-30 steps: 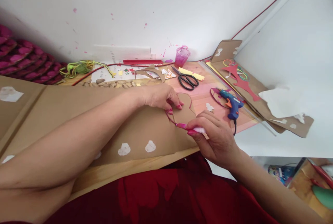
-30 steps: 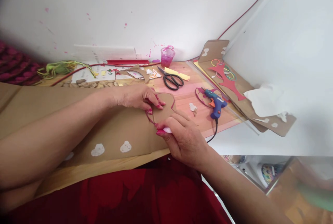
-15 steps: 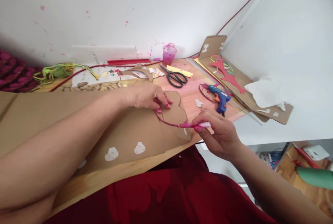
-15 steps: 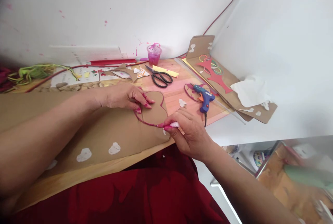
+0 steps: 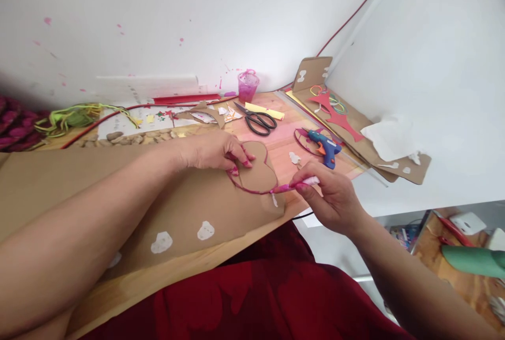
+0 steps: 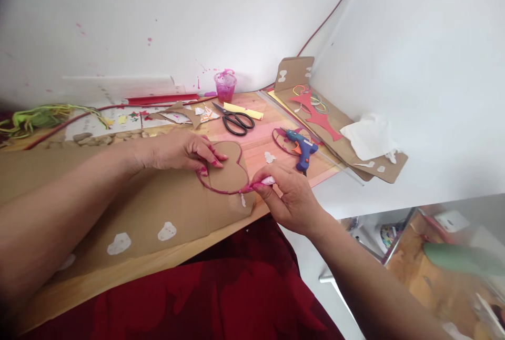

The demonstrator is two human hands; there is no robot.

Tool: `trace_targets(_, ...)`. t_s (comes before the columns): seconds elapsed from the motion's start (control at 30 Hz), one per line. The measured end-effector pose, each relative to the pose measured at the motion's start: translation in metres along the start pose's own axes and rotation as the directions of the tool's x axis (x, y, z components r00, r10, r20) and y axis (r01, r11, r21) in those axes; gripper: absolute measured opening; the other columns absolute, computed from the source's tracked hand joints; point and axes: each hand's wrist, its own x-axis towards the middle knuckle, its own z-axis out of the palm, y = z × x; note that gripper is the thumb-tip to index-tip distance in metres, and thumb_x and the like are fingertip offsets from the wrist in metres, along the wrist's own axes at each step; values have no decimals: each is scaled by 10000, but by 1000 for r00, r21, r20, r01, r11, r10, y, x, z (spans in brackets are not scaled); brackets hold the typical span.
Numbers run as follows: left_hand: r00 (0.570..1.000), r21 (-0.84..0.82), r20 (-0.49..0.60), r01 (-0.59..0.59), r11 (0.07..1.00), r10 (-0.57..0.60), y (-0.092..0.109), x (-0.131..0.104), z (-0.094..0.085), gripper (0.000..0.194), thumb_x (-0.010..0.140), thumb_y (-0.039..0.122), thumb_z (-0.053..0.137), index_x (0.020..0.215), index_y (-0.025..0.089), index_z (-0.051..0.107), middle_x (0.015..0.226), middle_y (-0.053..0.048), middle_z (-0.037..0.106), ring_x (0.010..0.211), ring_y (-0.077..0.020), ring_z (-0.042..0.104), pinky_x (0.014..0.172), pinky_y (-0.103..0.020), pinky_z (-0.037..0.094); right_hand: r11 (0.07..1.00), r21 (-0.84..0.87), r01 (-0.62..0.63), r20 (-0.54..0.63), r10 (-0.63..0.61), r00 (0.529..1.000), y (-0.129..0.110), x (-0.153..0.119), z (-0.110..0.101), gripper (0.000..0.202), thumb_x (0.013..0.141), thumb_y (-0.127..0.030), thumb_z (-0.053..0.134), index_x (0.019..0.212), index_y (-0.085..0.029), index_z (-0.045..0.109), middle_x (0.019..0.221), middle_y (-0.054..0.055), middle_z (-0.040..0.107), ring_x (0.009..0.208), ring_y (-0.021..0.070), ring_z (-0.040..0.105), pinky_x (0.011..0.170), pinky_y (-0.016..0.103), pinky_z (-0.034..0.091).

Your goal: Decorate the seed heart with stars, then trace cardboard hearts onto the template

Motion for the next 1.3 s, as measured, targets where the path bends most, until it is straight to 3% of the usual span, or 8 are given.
trace_targets(0.33,1000,-72,13,-9,997,10,-2,0,1,330,811,130,714,1073,310,801,1277,13,744,1197,-177,673,959,-239,500,991,76,-114,-83,120,989,11,-6,-5,99,1004,-220,568,942,-226,645,822,-12,662,732,138,591,685,276,428)
trace_targets(0.57,1000,-45,1,-28,999,28,1,0,1,310,809,118,709,1054,283,805,1264,3,750,1162,-163,690,938,-213,504,977,155,-146,-44,154,987,11,-4,2,117,1008,-256,566,932,-222,648,815,5,645,736,153,575,691,298,443)
trace_targets(0.7,999,-48,-10,-47,998,46,0,0,1,300,803,124,697,1044,265,806,1251,-3,756,1146,-165,696,922,-206,510,943,256,-214,-150,257,955,13,-5,0,142,995,-315,613,909,-226,684,803,8,643,747,155,572,708,300,451)
trace_targets(0.8,997,-31,-53,-53,998,51,0,0,1,255,803,210,715,1037,258,802,1171,-4,783,1042,-170,728,865,-209,526,771,588,-245,-244,458,855,14,-4,3,221,946,-450,679,886,-240,716,759,-5,633,686,140,558,677,289,477)
trace_targets(0.9,987,-33,-162,3,999,-8,2,-2,-3,226,820,313,701,1009,227,791,1029,-19,802,909,-176,740,797,-232,539,441,868,-228,-136,654,744,14,-2,7,262,849,-500,779,851,-244,728,721,-19,640,644,129,579,676,296,528)
trace_targets(0.97,973,-62,-223,49,997,-62,4,-5,-7,223,833,366,684,966,212,776,954,-27,798,859,-187,733,761,-254,539,282,934,-221,-42,700,713,14,0,9,239,825,-472,808,835,-244,733,696,-24,653,658,138,618,732,331,567)
trace_targets(1.1,961,63,-246,149,987,-129,11,-11,-13,269,786,444,729,930,217,739,931,-27,769,839,-214,694,729,-300,505,134,965,-225,61,719,692,14,4,8,215,816,-446,814,818,-245,737,720,-20,717,751,178,705,852,400,588)
trace_targets(1.3,948,181,-214,276,944,-236,19,-15,-16,448,726,467,780,1072,214,650,930,-23,685,832,-219,620,674,-304,438,-2,979,-203,134,759,638,15,7,13,192,763,-377,869,823,-247,742,763,-36,750,717,155,703,838,392,601)
